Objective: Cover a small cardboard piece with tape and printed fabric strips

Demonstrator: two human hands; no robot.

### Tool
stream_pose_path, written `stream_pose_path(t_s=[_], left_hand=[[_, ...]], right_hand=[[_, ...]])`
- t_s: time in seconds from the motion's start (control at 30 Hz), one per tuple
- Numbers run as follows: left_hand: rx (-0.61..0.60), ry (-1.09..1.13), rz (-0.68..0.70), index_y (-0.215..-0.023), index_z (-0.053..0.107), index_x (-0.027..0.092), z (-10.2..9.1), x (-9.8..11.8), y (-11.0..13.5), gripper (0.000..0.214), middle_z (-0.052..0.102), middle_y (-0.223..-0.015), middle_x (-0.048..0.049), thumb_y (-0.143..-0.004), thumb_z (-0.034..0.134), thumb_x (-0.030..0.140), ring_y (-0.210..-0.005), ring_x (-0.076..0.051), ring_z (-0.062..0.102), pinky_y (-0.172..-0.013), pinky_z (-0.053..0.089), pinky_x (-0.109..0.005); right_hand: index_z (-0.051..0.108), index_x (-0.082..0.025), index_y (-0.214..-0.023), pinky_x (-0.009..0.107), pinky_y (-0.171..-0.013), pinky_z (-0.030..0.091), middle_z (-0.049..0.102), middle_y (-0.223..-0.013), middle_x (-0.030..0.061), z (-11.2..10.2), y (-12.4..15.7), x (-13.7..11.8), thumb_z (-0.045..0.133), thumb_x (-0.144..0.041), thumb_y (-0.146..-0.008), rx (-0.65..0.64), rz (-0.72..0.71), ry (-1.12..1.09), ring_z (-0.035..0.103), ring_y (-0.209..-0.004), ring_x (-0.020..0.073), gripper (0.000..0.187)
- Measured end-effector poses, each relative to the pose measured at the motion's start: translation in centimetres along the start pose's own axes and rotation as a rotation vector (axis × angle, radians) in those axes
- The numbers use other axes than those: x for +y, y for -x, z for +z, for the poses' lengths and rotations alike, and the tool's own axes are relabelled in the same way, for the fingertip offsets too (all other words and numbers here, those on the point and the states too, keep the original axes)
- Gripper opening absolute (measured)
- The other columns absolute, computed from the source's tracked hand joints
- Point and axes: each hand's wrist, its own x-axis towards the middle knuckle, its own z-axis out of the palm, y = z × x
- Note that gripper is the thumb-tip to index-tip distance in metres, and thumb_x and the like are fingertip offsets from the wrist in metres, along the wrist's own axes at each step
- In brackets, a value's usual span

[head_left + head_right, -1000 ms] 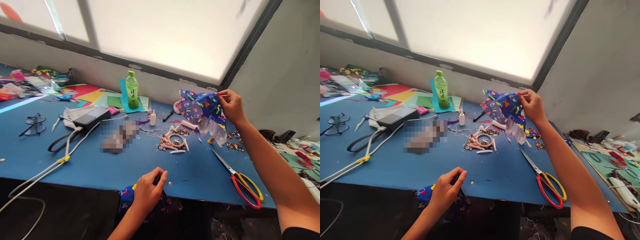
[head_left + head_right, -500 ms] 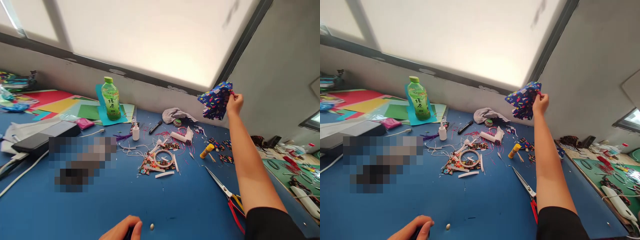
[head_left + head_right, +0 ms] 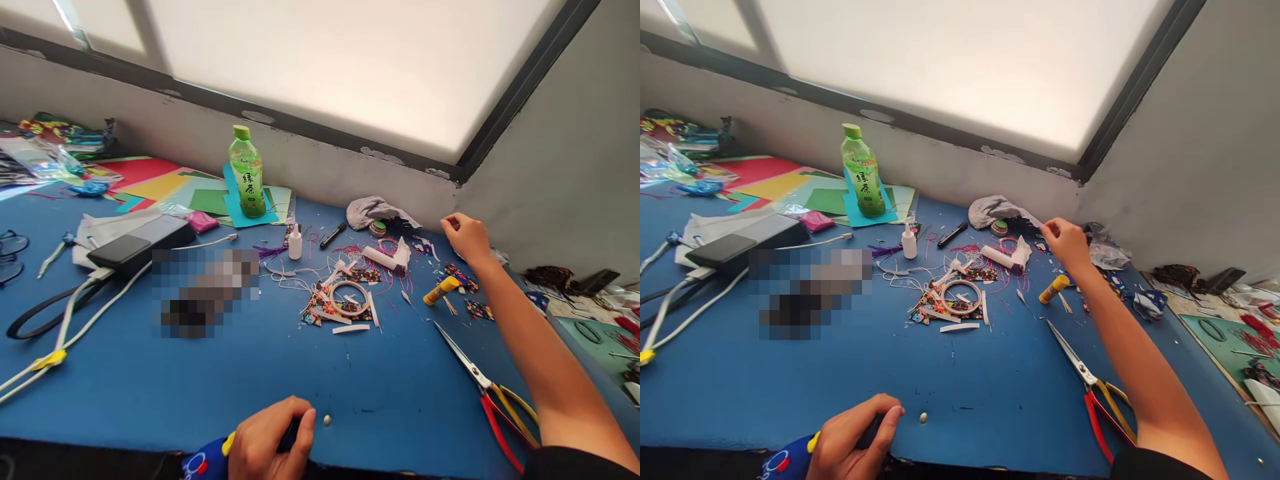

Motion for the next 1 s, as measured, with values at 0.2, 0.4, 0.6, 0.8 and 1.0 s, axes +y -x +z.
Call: stream_pose_path(t_s=[0.2,0.4,0.6,0.8,1.0], left_hand=[[-0.411,-0.176,-0.094,-0.073,0.063,0.023,-1.4,0.7,-2.5,0.028,0.067,-0.064,0.0037,-0.092,0.050,0.039,-0.057,-0.014,0.064,-0.055,0.044,-0.022],[-0.566,-0.710,-0.008,-0.102,0.063,0.017,-0.7,2.2,-10.3,0.032,0.066,-0.110,-0.0099,-0.089,0.055,0.045,-0.084,-0.029,0.069,-0.060,0.048,-0.032],[-0.597,-0.744,0.065,-0.112,0.059,0.012,2.0,1.4,-13.0,0.039,0.060,-0.116,-0.0169,-0.087,0.060,0.042,-0.103,-0.031,0.062,-0.072,0.052,-0.033],[-0.626,-0.686,0.079,-0.108,0.061,0.015,2.1,0.9,-12.5,0.024,0.062,-0.114,-0.0142,-0.095,0.044,0.025,-0.105,-0.027,0.061,-0.077,0.050,-0.033],[-0.618,-0.599,0.080,-0.095,0.066,0.020,2.1,0.8,-12.9,0.021,0.069,-0.103,-0.0089,-0.092,0.046,0.024,-0.094,-0.024,0.065,-0.074,0.047,-0.030]], right_hand=[[0.068,-0.019,-0.106,0.031,-0.073,0.053,0.071,-0.101,0.0077,5.2,14.8,-6.1,0.078,-0.048,-0.068,-0.414,-0.345,-0.154,0.067,-0.081,0.0221,0.049],[0.068,-0.014,-0.102,0.036,-0.078,0.050,0.067,-0.098,0.0117,6.4,17.2,-6.0,0.065,-0.035,-0.084,-0.463,-0.353,-0.157,0.064,-0.087,0.0236,0.029],[0.070,-0.018,-0.093,0.030,-0.068,0.049,0.070,-0.085,0.0059,6.2,16.6,-5.4,0.062,-0.017,-0.080,-0.457,-0.317,-0.193,0.063,-0.073,0.0180,0.016],[0.065,-0.017,-0.108,0.036,-0.079,0.049,0.069,-0.095,0.0096,5.5,17.1,-5.0,0.049,-0.015,-0.085,-0.348,-0.291,-0.291,0.063,-0.084,0.0215,0.028],[0.068,-0.020,-0.084,0.033,-0.078,0.050,0.070,-0.088,0.0049,5.3,19.2,-6.3,0.056,-0.018,-0.086,-0.379,-0.390,-0.447,0.064,-0.083,0.0196,0.012]])
